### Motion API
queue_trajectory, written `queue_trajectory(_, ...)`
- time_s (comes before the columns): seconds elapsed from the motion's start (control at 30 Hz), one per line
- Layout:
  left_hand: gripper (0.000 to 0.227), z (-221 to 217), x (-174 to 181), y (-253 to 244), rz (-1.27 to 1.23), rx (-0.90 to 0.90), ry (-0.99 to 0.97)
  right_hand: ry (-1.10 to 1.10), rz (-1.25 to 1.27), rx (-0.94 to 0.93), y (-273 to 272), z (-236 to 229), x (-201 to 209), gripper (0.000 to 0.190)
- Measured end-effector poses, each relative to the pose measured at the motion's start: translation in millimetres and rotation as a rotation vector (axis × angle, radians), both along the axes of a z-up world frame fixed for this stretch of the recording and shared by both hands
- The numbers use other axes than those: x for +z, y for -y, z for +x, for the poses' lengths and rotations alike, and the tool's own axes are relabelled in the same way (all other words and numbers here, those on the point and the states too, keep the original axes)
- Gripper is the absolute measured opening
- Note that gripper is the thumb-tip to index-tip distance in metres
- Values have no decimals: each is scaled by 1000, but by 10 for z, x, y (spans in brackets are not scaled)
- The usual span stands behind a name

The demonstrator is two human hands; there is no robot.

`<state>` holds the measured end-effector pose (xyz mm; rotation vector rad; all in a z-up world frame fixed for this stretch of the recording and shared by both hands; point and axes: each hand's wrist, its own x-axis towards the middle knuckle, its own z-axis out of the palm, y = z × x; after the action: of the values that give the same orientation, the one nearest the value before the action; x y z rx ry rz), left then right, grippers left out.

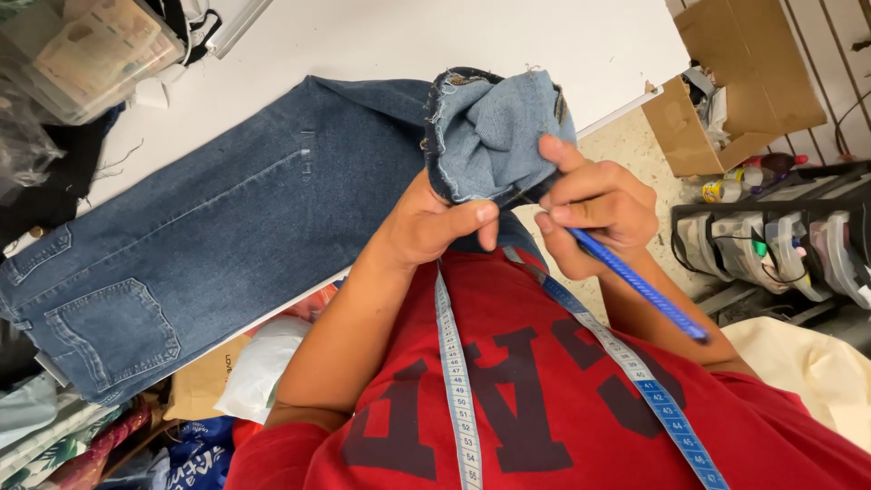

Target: A person measures the hem of a pair of blue jeans on a workbench and marks the cutting line using a utility knife.

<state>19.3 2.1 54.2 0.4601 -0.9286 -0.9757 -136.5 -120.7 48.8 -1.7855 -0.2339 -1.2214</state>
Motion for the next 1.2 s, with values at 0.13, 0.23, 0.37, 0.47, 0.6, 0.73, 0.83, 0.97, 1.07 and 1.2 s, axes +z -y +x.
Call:
queue_trajectory(0.13,31,-64,-258,-67,-31,-35,-106,-21,73,62,28,-90,31,15)
queue_trajectory(0.23,29,-63,-225,-40,-47,-38,-102,6,115,110,69,-113,-9,18)
queue_trajectory(0.37,28,-36,-158,-41,-58,-29,-87,31,95,26,7,-60,-55,19)
queue_trajectory(0.47,28,-22,-129,-27,-63,-27,-78,26,59,-26,-37,1,27,19)
queue_trajectory(0.6,26,2,37,-30,-69,-17,-44,9,18,-70,-64,31,12,16)
queue_trajectory(0.73,27,26,-2,-44,-59,-6,-2,8,-7,-72,-51,40,-43,14)
queue_trajectory(0.83,27,29,-56,-86,-28,-30,27,-27,6,-52,-48,-14,-2,12)
queue_trajectory(0.97,28,58,-162,-59,-13,-64,39,-116,59,45,31,-104,50,9)
queue_trajectory(1.07,31,148,-269,-20,5,-41,69,-70,211,45,78,-80,-87,18)
queue_trajectory(1.2,33,187,-135,114,320,225,305,-280,575,-111,114,193,-63,23)
